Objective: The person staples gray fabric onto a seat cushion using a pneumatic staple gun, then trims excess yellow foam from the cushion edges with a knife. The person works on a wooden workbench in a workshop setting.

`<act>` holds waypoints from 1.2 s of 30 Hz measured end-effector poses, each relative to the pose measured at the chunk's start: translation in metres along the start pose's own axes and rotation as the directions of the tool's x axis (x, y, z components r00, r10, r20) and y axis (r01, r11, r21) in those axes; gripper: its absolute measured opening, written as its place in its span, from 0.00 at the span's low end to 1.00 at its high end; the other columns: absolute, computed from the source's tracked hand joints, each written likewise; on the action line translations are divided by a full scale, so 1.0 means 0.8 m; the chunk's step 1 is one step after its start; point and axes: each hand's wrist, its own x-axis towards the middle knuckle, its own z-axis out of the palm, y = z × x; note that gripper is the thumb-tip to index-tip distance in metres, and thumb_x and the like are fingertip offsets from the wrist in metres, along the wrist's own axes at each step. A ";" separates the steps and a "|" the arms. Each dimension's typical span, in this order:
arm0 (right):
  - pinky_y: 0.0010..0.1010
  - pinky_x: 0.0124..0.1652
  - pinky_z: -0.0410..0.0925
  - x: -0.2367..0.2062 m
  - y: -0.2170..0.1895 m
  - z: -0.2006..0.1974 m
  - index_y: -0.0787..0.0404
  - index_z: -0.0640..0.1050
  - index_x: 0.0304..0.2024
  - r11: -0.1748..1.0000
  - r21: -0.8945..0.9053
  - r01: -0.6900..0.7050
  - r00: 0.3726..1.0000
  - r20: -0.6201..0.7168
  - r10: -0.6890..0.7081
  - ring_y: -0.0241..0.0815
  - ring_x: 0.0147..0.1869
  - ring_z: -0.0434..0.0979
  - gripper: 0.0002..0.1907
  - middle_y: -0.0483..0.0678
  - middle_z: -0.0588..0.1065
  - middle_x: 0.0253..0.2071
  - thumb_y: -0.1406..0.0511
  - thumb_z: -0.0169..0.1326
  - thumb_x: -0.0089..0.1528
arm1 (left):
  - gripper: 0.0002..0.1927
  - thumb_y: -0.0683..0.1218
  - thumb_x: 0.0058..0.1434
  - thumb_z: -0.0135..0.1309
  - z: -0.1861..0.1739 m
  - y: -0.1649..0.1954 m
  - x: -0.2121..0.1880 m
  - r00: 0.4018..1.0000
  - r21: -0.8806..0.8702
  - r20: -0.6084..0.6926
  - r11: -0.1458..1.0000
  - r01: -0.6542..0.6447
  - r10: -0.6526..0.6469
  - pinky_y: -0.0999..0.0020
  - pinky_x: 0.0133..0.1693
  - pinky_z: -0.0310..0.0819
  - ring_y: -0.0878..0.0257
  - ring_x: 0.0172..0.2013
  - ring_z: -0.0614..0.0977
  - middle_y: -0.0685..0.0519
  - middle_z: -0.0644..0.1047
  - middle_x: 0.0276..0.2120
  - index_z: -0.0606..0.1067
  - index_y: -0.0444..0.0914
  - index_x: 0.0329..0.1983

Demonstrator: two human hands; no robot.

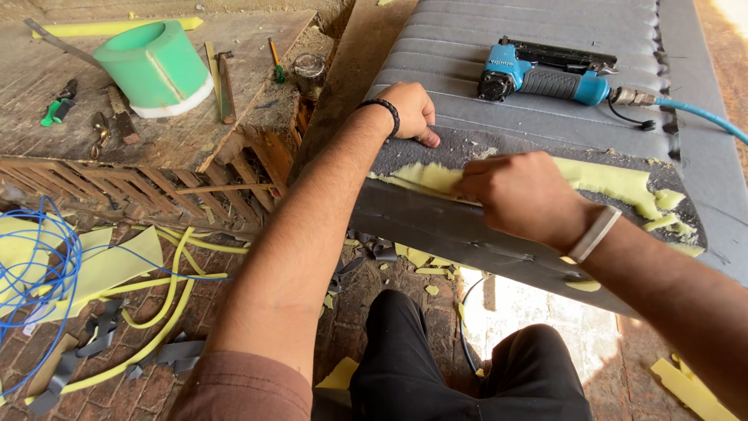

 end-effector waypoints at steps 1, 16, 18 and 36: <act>0.38 0.34 0.74 -0.003 0.000 -0.006 0.47 0.84 0.41 0.998 0.019 0.058 0.996 -0.064 -0.057 0.44 0.40 0.82 0.20 0.38 0.81 0.41 0.70 0.54 0.47 | 0.18 0.56 0.45 0.75 0.001 -0.001 0.003 1.000 -0.015 -0.004 1.000 0.017 -0.017 0.63 0.44 0.77 0.61 0.38 0.85 0.54 0.85 0.33 0.84 0.44 0.34; 0.39 0.37 0.74 0.048 0.019 0.023 0.54 0.84 0.42 0.996 0.068 0.056 0.992 -0.116 -0.048 0.48 0.41 0.81 0.16 0.44 0.80 0.40 0.69 0.58 0.52 | 0.21 0.58 0.44 0.76 0.008 -0.014 0.038 0.992 -0.004 0.109 0.998 0.067 -0.066 0.63 0.42 0.77 0.61 0.37 0.83 0.53 0.84 0.34 0.83 0.42 0.34; 0.38 0.38 0.75 0.033 0.021 0.018 0.53 0.85 0.42 0.994 0.074 0.076 0.995 -0.076 -0.070 0.47 0.41 0.81 0.20 0.43 0.80 0.39 0.72 0.56 0.48 | 0.21 0.58 0.43 0.76 0.004 -0.008 0.034 0.989 0.004 0.140 0.999 0.046 -0.046 0.62 0.42 0.77 0.61 0.37 0.83 0.54 0.84 0.34 0.84 0.43 0.34; 0.40 0.41 0.74 0.101 0.040 0.042 0.55 0.83 0.41 0.988 0.121 0.092 0.993 -0.086 -0.082 0.48 0.42 0.82 0.07 0.45 0.81 0.42 0.64 0.61 0.60 | 0.14 0.49 0.51 0.65 0.008 -0.011 0.066 0.972 0.086 0.148 0.982 0.170 -0.182 0.60 0.49 0.78 0.56 0.46 0.84 0.51 0.83 0.46 0.86 0.47 0.42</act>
